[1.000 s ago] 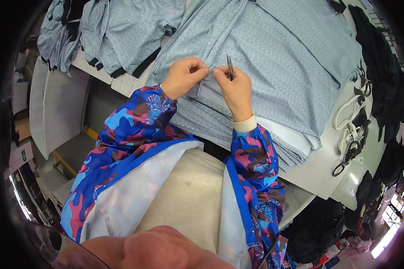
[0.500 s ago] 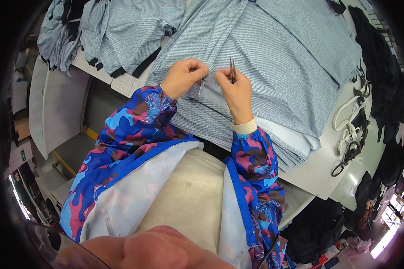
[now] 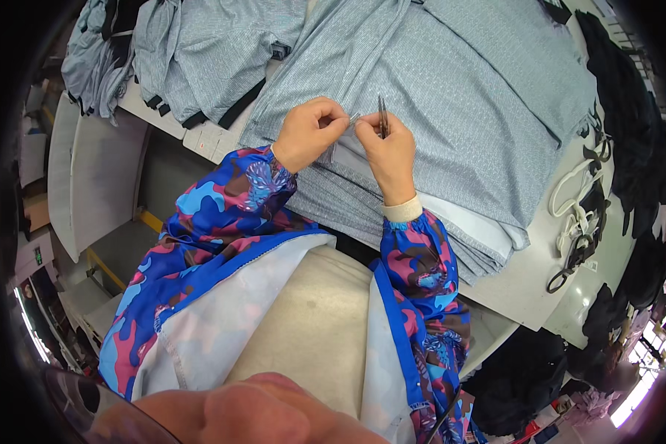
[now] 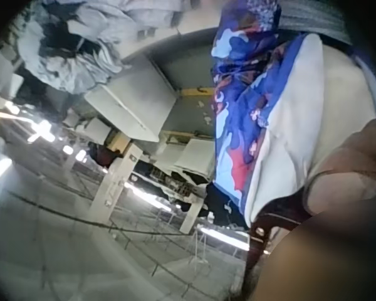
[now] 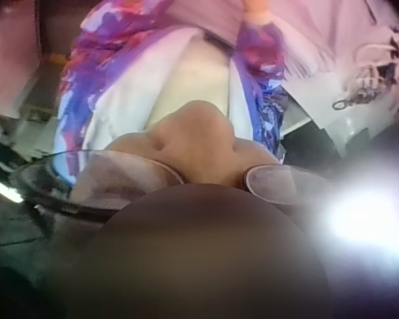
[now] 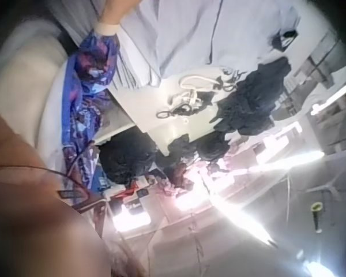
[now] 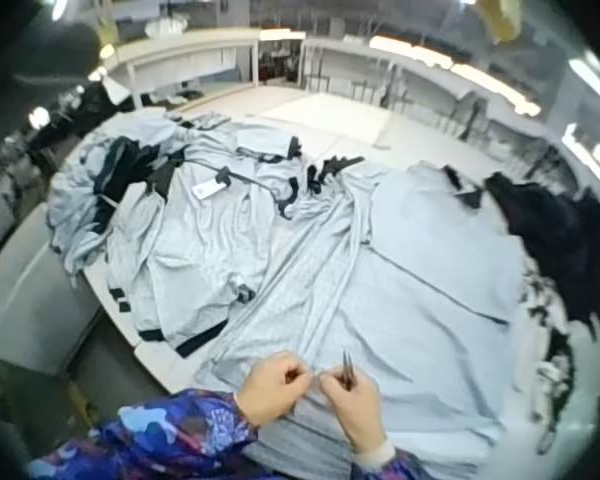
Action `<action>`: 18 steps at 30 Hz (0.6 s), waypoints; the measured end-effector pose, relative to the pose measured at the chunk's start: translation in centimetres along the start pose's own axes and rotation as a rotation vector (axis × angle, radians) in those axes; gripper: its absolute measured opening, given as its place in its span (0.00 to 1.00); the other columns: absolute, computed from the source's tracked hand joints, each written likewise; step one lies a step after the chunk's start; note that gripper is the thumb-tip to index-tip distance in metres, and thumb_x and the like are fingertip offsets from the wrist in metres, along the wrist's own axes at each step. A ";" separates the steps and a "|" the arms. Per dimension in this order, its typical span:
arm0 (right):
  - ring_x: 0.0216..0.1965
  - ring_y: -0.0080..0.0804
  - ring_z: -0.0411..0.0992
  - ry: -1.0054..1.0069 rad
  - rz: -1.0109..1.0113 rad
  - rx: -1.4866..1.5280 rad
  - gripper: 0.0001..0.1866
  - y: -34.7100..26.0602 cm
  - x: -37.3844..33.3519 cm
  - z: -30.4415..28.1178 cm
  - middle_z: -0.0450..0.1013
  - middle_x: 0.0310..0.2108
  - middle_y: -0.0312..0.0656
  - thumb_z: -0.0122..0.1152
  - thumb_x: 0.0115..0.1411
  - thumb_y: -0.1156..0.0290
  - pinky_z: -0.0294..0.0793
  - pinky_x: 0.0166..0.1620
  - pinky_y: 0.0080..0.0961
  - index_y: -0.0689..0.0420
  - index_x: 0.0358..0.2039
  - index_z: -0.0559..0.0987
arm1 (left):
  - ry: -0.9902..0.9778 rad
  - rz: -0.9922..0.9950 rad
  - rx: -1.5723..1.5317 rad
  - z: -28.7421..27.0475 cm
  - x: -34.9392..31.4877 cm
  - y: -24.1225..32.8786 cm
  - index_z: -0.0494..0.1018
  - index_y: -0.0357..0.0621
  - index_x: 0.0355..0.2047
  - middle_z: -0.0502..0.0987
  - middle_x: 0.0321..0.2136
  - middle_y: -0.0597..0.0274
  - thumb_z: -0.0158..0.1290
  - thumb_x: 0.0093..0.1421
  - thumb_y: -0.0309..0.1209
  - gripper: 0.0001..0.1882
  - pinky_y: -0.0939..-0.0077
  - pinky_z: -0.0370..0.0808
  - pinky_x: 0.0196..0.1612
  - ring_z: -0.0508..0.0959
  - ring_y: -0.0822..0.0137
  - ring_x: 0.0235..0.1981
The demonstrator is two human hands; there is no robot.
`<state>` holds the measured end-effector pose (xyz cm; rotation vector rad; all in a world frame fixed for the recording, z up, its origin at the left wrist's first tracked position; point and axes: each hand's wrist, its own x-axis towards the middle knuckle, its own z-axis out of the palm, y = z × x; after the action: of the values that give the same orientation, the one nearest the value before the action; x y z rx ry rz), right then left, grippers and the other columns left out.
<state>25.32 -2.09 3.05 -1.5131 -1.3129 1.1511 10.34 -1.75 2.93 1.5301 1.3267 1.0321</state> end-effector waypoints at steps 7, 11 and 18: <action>0.22 0.16 0.64 0.014 -0.069 0.033 0.07 -0.4 -1.2 0.4 0.70 0.21 0.32 0.58 0.49 0.71 0.64 0.27 0.14 0.62 0.27 0.76 | -0.166 -0.448 -0.481 -1.0 0.7 -0.4 0.73 0.35 0.28 0.73 0.27 0.64 0.53 0.51 0.29 0.08 0.82 0.69 0.30 0.72 0.75 0.26; 0.23 0.16 0.64 -0.097 -0.067 0.073 0.08 -0.4 -1.8 0.2 0.70 0.23 0.32 0.58 0.50 0.71 0.64 0.28 0.15 0.61 0.30 0.75 | -0.180 -0.532 -0.636 -1.4 0.8 -0.8 0.72 0.35 0.30 0.73 0.27 0.63 0.53 0.52 0.29 0.09 0.82 0.69 0.31 0.72 0.74 0.27; 0.26 0.20 0.66 0.020 -0.186 0.074 0.14 1.6 -1.9 -0.6 0.69 0.26 0.34 0.59 0.52 0.65 0.67 0.31 0.17 0.58 0.37 0.71 | -0.171 -0.560 -0.714 -1.8 1.0 -0.6 0.72 0.34 0.30 0.73 0.28 0.61 0.53 0.53 0.29 0.09 0.80 0.70 0.33 0.72 0.72 0.30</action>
<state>26.20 -4.16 1.89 -1.3163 -1.3525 1.0509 8.57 -0.61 2.96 0.6414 1.0137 0.8486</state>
